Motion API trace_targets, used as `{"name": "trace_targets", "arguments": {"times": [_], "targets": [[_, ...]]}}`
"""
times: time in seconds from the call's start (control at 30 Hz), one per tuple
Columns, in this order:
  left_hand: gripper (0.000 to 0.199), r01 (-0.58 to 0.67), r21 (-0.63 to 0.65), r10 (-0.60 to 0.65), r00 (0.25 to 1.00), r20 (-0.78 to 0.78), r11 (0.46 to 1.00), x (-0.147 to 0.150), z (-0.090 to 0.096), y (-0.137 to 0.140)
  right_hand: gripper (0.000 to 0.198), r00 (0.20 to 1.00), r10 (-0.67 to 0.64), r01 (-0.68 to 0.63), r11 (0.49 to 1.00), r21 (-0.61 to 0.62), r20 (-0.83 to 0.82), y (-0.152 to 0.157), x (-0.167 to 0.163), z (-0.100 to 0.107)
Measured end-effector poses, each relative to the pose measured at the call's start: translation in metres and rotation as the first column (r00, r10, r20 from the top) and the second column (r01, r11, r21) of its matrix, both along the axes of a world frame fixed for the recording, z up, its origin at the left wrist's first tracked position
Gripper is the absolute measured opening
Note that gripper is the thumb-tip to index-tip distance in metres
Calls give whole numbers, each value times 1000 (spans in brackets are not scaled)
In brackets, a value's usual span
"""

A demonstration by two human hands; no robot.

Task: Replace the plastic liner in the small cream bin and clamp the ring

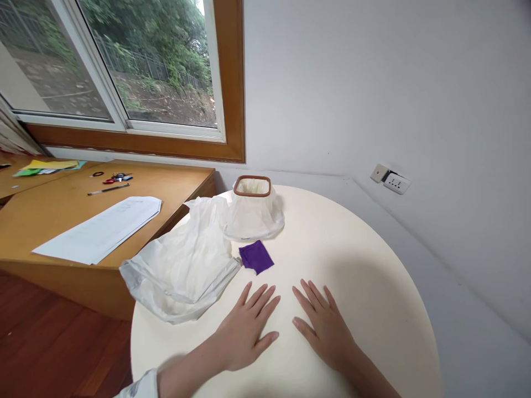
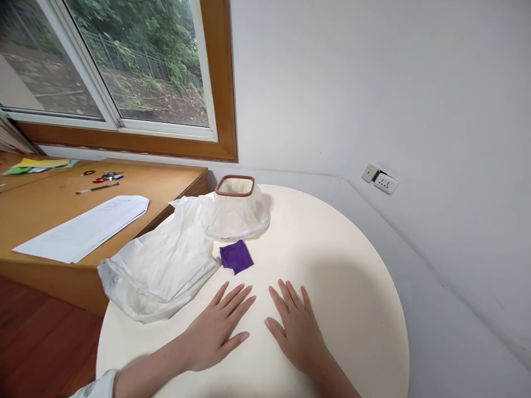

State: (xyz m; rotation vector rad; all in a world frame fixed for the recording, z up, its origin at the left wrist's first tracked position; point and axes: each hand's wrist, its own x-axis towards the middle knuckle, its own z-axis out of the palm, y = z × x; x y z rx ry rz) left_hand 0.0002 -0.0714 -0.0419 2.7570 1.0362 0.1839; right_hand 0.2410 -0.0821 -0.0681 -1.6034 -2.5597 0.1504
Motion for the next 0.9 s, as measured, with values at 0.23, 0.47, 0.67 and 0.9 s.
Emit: {"name": "trace_targets", "arguments": {"times": [0.23,0.47,0.67,0.9], "targets": [[60,-1,-14,0,1000,-11,1000,0,1,-1,55,1000,2,-2,1000,28,8,-1,0,-2],[59,2,-23,-2,1000,-10,1000,0,2,0,55,1000,4,-4,999,45,9,-1,0,-1],[59,5,-17,-5,1000,-1,1000,0,2,-1,55,1000,3,-3,999,33,13,-1,0,-1],[59,4,-45,-4,1000,2,999,-3,2,-2,53,1000,6,-6,999,33,-9,-2,0,0]]}}
